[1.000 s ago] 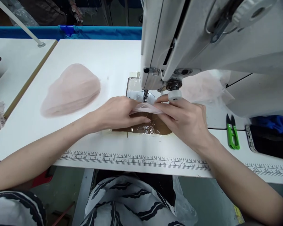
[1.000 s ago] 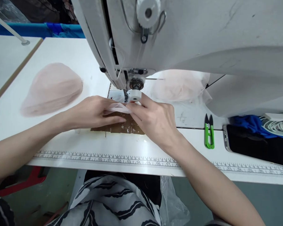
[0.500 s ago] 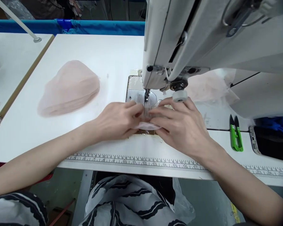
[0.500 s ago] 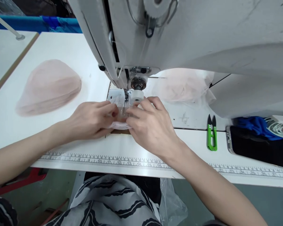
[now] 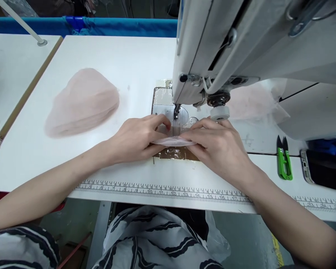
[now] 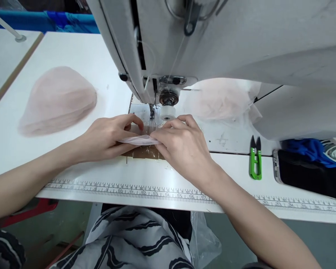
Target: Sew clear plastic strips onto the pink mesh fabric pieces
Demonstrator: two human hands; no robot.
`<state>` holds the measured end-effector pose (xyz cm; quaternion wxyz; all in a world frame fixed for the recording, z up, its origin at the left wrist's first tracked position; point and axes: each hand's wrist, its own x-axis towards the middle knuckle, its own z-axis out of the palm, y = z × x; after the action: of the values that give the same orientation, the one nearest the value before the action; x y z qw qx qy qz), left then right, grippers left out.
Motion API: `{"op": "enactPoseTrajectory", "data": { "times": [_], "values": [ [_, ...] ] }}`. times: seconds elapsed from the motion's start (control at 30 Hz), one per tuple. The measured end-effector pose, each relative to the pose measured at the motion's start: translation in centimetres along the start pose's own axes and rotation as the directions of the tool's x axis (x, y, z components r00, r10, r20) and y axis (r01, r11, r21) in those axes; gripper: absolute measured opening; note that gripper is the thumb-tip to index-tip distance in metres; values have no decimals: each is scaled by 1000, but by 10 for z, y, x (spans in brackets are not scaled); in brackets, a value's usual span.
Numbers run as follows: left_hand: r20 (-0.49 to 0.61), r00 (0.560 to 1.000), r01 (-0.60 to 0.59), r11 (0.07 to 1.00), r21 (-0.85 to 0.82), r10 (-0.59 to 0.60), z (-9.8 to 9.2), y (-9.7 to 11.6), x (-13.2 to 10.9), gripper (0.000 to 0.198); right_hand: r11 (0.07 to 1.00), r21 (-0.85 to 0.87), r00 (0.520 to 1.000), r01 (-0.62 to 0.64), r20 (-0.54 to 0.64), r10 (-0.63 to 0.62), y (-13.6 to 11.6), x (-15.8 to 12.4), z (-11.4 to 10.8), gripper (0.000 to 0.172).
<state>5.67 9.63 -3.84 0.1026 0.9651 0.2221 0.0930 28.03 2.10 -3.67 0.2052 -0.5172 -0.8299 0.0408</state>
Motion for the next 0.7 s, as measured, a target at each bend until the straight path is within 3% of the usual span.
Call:
{"op": "enactPoseTrajectory", "data": {
  "times": [0.27,0.7],
  "values": [
    [-23,988,-141,945,295,155,-3,16,-3,32,994,-64,993,94,73,-89,-5,0,-7,29],
    [-5,990,-134,961,241,140,2,15,-8,38,976,-134,985,174,1,-175,-7,-3,-3,29]
  ]
}}
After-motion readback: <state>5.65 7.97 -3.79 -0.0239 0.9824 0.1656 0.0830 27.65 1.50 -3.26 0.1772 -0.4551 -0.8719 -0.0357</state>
